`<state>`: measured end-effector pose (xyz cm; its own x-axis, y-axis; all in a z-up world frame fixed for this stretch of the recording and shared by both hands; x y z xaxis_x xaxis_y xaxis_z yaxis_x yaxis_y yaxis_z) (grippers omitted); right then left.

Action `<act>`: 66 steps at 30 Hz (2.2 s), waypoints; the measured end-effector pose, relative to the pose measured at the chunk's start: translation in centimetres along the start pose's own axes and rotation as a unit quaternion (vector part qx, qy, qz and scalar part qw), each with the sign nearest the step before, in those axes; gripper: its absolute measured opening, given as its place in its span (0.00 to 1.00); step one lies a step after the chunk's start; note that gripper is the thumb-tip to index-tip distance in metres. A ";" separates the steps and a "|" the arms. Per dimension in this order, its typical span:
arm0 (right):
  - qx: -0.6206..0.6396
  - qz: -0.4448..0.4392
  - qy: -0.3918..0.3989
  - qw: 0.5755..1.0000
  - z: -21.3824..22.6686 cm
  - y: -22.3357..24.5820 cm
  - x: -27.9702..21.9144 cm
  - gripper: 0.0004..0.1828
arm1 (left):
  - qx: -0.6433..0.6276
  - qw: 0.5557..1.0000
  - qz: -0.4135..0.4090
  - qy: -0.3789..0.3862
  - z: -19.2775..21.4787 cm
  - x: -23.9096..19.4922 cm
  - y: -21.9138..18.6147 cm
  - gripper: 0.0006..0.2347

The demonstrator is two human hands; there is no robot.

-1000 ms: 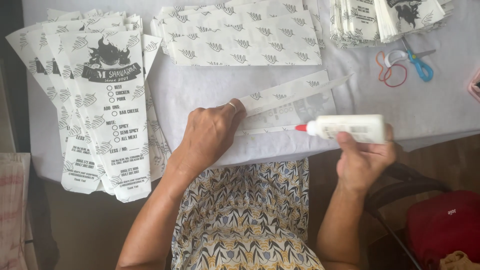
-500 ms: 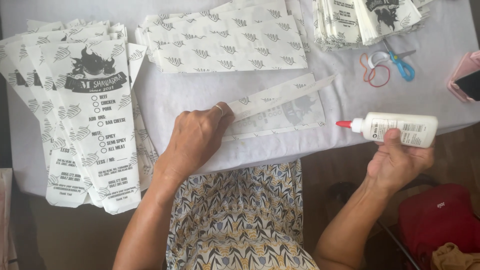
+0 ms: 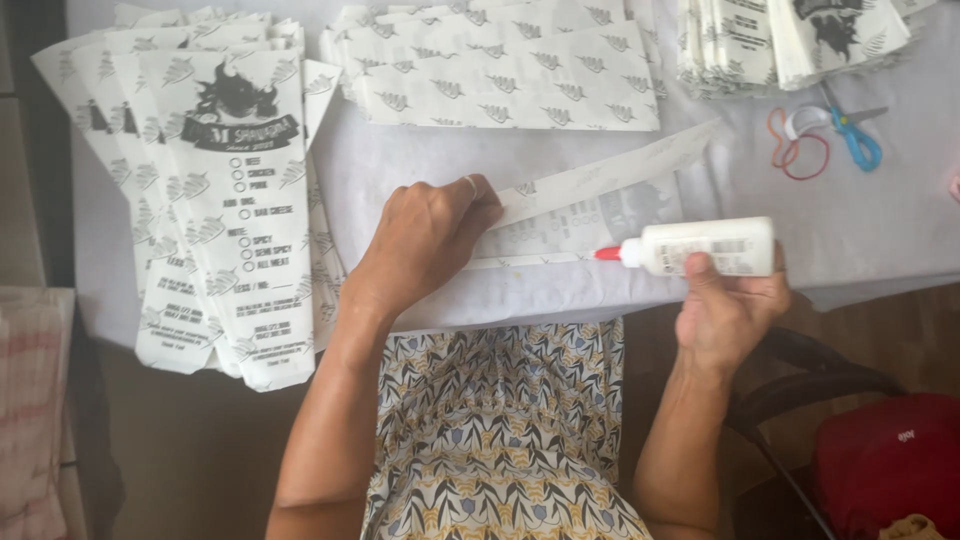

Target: Applying glue to the edges of paper wrappers and folding them to create food sleeves

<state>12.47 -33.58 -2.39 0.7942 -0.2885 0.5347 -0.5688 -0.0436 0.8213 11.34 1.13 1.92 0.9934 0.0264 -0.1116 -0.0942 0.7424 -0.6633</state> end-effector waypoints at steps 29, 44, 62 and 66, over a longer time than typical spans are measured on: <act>-0.509 0.162 0.220 0.816 4.2 2.8 7.4 0.20 | 0.040 0.985 -0.113 -0.124 -0.5 -4.3 -2.9 0.01; -0.276 0.284 0.373 0.839 -7.9 6.3 1.4 0.04 | 0.033 0.979 -0.130 -0.155 0.5 -4.8 -4.6 0.01; -0.254 0.286 0.483 0.788 -13.7 4.8 0.3 0.09 | 0.048 0.980 -0.155 -0.119 -0.7 -6.3 -3.0 0.10; -0.254 0.248 0.584 0.730 -14.7 3.4 1.6 0.30 | 0.038 0.983 -0.151 -0.095 -0.4 -6.6 -2.4 0.12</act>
<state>14.94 -20.14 4.11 0.3260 0.8770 0.3531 -0.9316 0.2346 0.2775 4.96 -1.06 3.98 0.9702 -0.0844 0.2270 0.2055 0.7828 -0.5874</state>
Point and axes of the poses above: each hand's wrist, its own x-axis towards the middle knuckle, its own z-axis out of the back of the hand, y = z × x, the point moved 5 cm from there along x, towards the middle knuckle, and after that the axes turned 15 degrees about z, right-handed, at the moved point
